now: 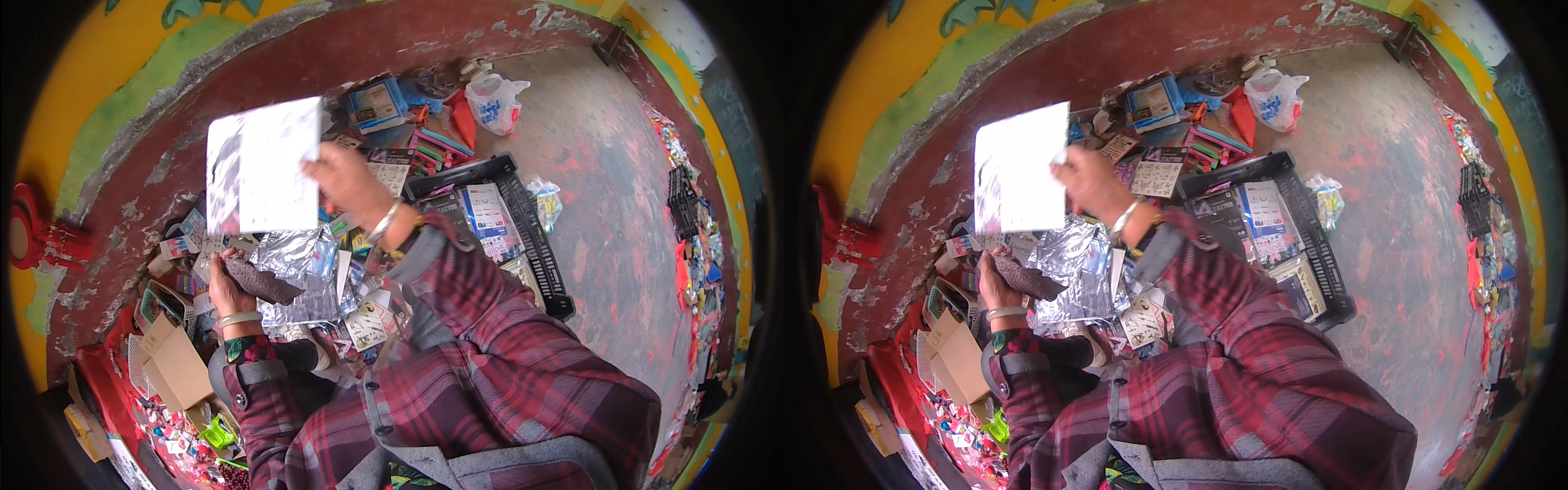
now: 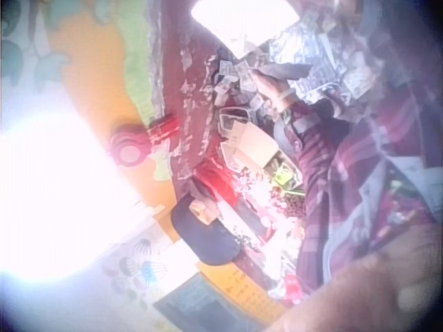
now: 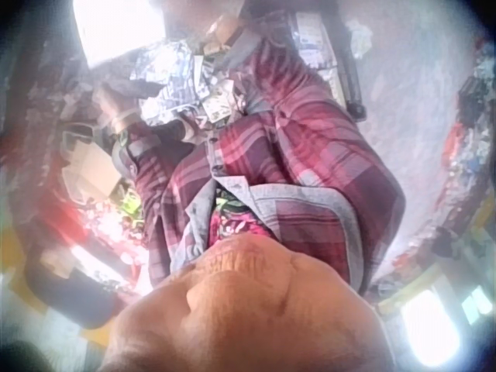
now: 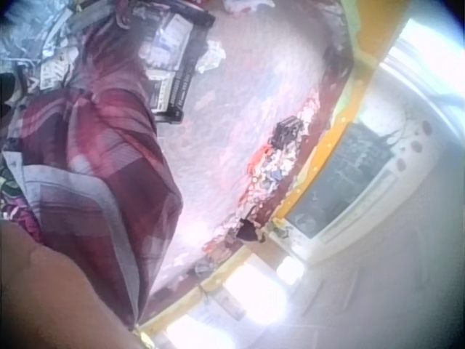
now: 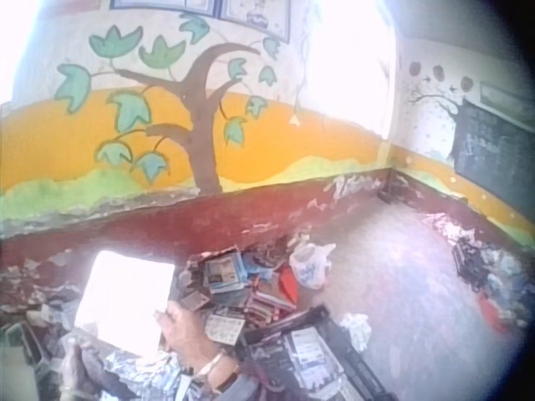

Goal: The person sits cross-legged on the floor and sorts through a large pile of small packaged items. They pick up items one by one, turn them over to view both sides, and place them into a black plastic crate or back into the pile.

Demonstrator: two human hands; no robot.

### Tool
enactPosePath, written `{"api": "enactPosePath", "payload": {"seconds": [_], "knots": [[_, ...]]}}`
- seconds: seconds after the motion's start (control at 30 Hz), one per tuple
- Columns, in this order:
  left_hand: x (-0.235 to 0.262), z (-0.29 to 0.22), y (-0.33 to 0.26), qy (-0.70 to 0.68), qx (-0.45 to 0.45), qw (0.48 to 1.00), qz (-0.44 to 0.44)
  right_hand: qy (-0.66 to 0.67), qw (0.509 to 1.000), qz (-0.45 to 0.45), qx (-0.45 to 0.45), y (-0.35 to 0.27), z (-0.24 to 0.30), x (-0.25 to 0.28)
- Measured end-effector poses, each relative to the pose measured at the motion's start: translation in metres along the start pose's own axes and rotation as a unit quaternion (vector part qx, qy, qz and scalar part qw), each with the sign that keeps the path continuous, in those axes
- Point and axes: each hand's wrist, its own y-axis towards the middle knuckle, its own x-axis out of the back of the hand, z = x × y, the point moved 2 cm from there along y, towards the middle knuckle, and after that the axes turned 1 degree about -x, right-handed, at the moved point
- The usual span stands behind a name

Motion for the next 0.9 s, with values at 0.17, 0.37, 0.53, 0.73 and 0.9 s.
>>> {"api": "enactPosePath", "payload": {"seconds": [0.17,0.37,0.53,0.73,0.9], "knots": [[0.003,-0.004,-0.007,0.024,0.003,1.000,-0.002,0.122,0.979,-0.162,-0.031,-0.042,0.009,0.101],[-0.008,-0.008,-0.018,0.004,0.007,1.000,-0.001,-0.044,0.901,-0.402,-0.158,-0.181,-0.077,0.312],[-0.005,-0.031,-0.027,0.010,-0.013,1.000,0.016,0.000,0.797,-0.517,-0.311,-0.350,-0.166,0.392],[0.014,-0.074,-0.030,-0.070,-0.068,0.992,0.077,0.080,0.701,-0.610,-0.362,-0.454,-0.177,0.375],[0.077,-0.098,-0.024,0.014,-0.086,0.996,-0.017,-0.020,0.712,-0.610,-0.348,-0.477,-0.175,0.365]]}}
